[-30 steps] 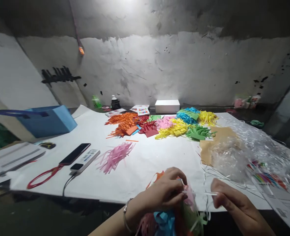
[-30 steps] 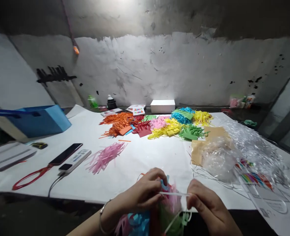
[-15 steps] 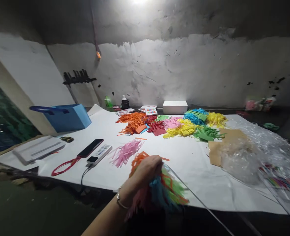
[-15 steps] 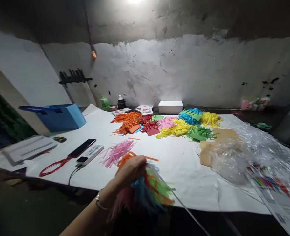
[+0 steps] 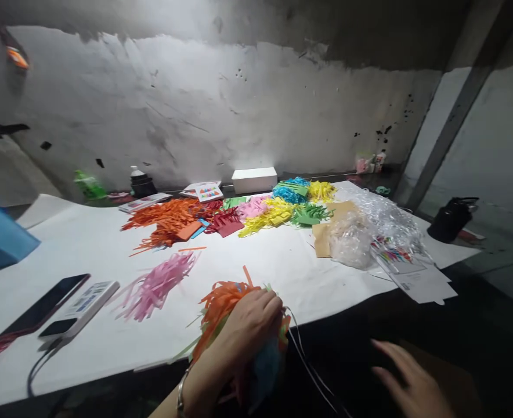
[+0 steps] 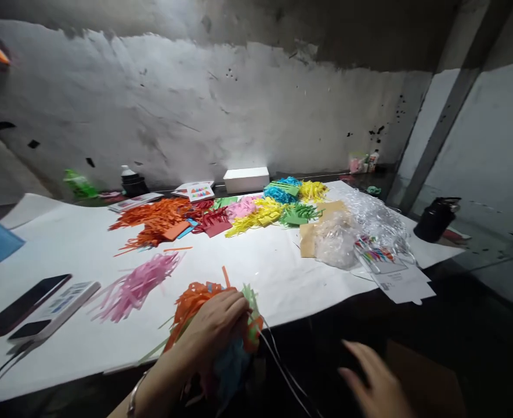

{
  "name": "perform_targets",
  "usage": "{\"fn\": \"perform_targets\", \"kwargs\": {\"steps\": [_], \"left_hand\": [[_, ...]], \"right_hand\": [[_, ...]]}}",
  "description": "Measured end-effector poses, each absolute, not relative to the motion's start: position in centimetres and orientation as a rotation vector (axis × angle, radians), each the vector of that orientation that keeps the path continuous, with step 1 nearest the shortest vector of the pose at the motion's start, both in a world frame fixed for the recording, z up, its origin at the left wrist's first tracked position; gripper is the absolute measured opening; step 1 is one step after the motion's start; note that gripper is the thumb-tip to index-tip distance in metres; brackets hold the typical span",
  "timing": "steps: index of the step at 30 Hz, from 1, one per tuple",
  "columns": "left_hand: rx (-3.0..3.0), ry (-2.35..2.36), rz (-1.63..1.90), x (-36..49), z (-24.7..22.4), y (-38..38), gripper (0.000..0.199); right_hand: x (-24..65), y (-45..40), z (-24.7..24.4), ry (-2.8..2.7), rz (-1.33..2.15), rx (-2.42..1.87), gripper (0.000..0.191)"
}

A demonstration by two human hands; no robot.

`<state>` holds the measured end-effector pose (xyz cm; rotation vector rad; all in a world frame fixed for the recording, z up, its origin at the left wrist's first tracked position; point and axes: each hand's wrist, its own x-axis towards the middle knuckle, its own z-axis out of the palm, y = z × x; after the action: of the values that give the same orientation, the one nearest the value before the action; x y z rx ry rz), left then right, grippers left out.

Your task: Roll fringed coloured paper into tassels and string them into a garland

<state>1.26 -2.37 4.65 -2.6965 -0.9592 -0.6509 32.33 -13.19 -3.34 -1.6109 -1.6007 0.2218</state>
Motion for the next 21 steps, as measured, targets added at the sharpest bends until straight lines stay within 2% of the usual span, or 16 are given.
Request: {"fn": "perform_targets", "kwargs": {"steps": [2,5,7,11,14,16,17,19,20,21], "left_hand": [[-2.736,-0.881,-0.577,2.6,4.2,-3.2,0.021],[-2.762,-0.858,-0.579,2.9,3.4,-3.6,0.019],[-2.771,-0.888,-0.632,2.1,3.0,-3.5,0.019],[-2.856,-0.867,-0.79,0.5,2.5,-3.4,0.013],[-2.895,-0.935,-0.958,0.9,2.1,-4.1,0.014],[-2.954,-0.954,-1.068,1.6,2.0,-4.6,0.014],[-3.013,-0.956,-1.11,1.9,2.1,-4.8,0.013],[-3.189,-0.971,-1.187,2.0,2.3,-5.0,0.011],[-3.295,-0.987,-1.219,1.7,2.5,-5.0,0.016],[-3.403,-1.016,-1.238,1.3,2.6,-5.0,0.031]], "right_hand": [[27.2,-12.7,-1.8,-1.724,0.477,-1.399,0.051],[21.4,-10.2,1.1,-1.819,0.824,-1.199,0.035],[20.1,-8.8,2.4,-1.804,0.888,-1.155,0.044],[20.7,-8.3,2.4,-1.78,0.884,-1.051,0.045],[20.3,-8.3,1.0,-1.745,0.853,-1.091,0.037],[19.1,-8.2,-0.2,-1.796,0.844,-1.091,0.053],[18.5,-8.2,-0.9,-1.831,0.82,-1.076,0.054],[17.4,-8.2,-2.1,-1.87,0.748,-1.048,0.036],[17.2,-8.3,-2.6,-1.853,0.731,-1.04,0.036],[17.2,-8.4,-3.0,-1.822,0.728,-1.038,0.042]]}}
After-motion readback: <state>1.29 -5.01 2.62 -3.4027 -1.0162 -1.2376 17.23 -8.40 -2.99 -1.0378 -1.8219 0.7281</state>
